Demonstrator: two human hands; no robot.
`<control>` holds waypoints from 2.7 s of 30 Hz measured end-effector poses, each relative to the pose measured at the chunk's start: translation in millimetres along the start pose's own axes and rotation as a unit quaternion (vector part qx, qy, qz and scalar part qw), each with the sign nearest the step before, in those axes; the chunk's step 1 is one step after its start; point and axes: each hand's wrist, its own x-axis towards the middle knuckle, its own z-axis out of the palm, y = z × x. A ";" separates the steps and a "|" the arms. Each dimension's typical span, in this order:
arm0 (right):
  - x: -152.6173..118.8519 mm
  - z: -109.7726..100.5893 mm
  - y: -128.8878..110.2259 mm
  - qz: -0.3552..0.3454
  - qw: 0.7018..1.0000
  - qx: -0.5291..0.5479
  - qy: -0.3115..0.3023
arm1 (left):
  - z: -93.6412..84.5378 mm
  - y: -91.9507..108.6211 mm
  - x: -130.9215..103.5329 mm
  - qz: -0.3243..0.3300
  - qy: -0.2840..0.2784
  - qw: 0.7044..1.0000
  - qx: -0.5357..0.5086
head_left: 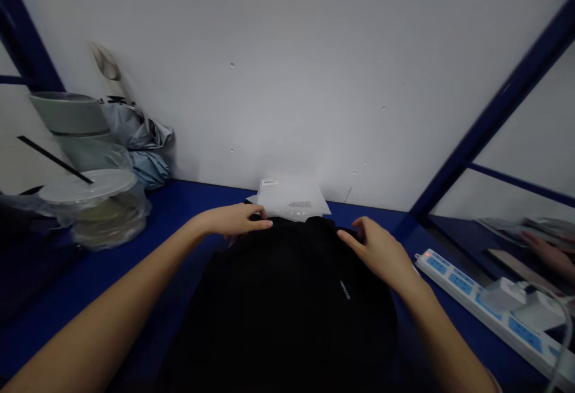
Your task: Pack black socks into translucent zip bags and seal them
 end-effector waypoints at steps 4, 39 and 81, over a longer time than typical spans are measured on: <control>-0.1 10.8 -0.4 -0.030 0.992 0.006 -0.119 | -2.5 -5.2 -9.7 0.020 -0.036 0.998 -0.051; 8.5 18.9 -9.3 -0.406 0.908 -0.108 -0.004 | 56.5 12.9 27.4 0.028 0.042 0.816 -0.575; 44.2 76.3 2.0 -0.168 0.824 0.202 0.501 | 65.3 -7.4 61.8 0.121 0.387 0.882 0.238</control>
